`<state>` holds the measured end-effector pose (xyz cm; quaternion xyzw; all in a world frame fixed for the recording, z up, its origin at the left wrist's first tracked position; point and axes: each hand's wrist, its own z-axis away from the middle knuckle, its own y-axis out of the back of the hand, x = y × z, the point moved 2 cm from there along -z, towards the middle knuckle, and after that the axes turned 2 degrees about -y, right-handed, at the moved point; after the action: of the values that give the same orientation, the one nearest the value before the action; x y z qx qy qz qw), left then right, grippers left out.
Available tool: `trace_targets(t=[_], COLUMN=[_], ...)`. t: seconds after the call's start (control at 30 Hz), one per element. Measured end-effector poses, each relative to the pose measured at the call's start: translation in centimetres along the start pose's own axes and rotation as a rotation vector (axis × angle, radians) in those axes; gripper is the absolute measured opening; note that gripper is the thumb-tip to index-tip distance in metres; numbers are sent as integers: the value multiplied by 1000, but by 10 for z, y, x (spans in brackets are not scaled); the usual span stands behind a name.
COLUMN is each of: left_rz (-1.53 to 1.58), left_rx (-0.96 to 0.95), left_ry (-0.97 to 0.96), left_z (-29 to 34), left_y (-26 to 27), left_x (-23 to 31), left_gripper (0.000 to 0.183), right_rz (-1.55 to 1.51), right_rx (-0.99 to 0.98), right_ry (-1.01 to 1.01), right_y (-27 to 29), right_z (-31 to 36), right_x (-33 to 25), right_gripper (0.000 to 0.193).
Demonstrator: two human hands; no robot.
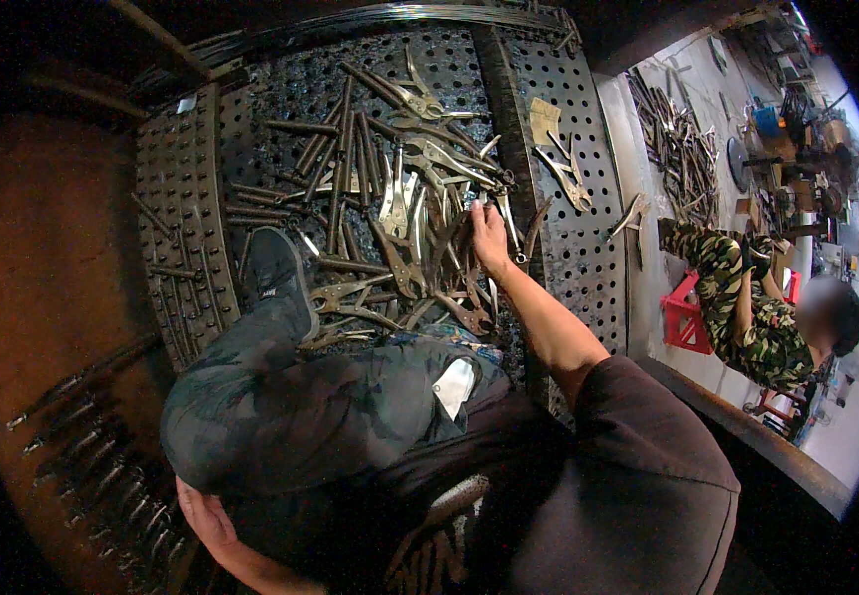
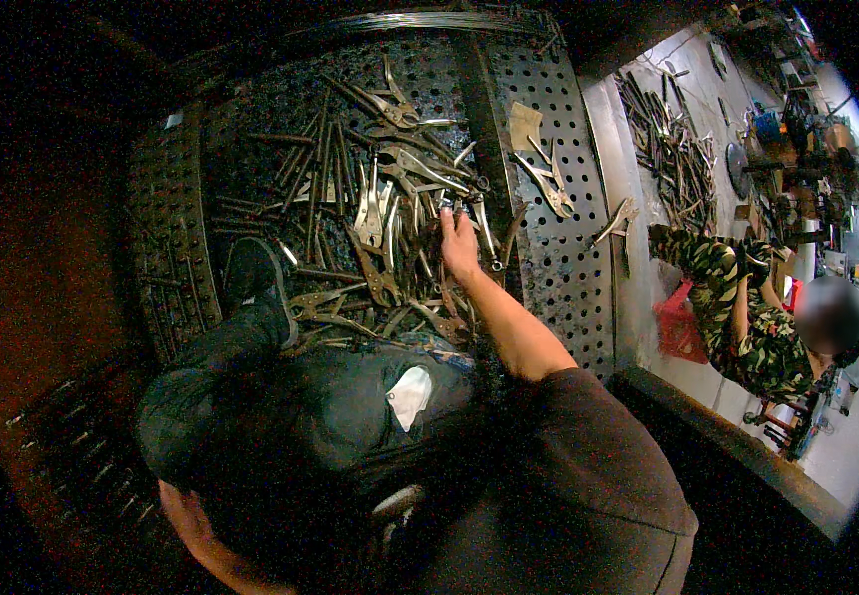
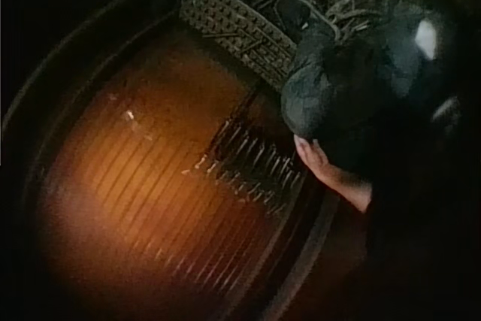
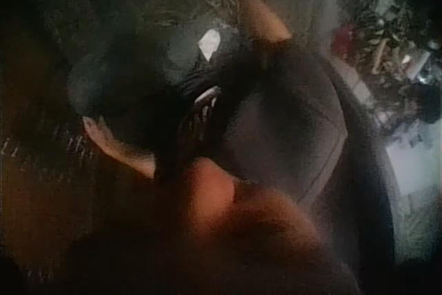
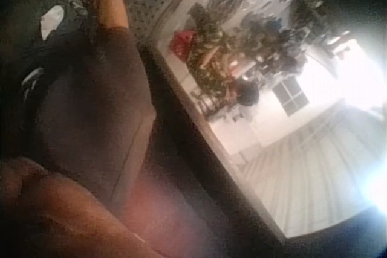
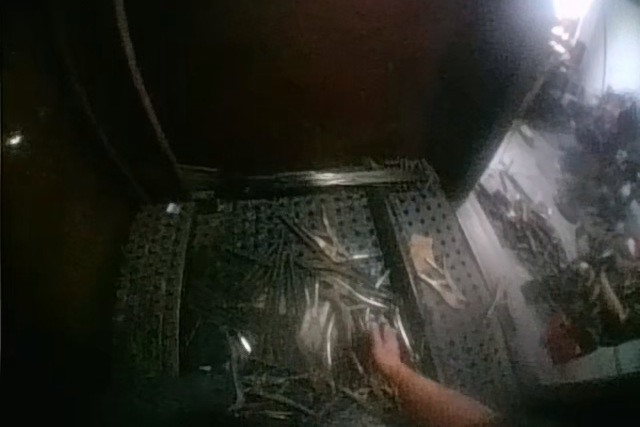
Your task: The person picks up locking pliers from a pile on a metal platform and hangs them individually onto a vertical rack.
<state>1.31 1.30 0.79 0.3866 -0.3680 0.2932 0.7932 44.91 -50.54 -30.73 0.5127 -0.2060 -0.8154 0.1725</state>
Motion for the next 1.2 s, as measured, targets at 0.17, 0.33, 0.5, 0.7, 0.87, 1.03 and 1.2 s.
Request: trace_targets(t=[0.17, 0.33, 0.5, 0.7, 0.87, 1.03, 1.2], left_rz=[16, 14, 171, 134, 231, 219, 144], left_rx=[-9, 60, -8, -44, -252, -228, -150], left_ry=[7, 20, 26, -32, -83, -105, -65], left_z=[8, 5, -4, 6, -1, 4, 12], left_y=[5, 11, 10, -4, 7, -2, 2], left_x=[3, -1, -1, 13, 8, 12, 16], left_gripper=[58, 60, 59, 55, 54, 54, 55], right_rz=[-8, -152, -570, -1020, -1291, -1328, -1255], right_rx=[181, 384, 273, 5, -81, -136, -193], right_ry=[124, 248, 232, -15, -114, -157, -120], right_y=[19, 66, 114, 116, 94, 82, 81], right_z=[37, 51, 1, -9, -11, -13, -23], right_x=[-30, -40, -49, -64, -49, -36, -38], right_gripper=[51, 35, 36, 36, 40, 39, 37])
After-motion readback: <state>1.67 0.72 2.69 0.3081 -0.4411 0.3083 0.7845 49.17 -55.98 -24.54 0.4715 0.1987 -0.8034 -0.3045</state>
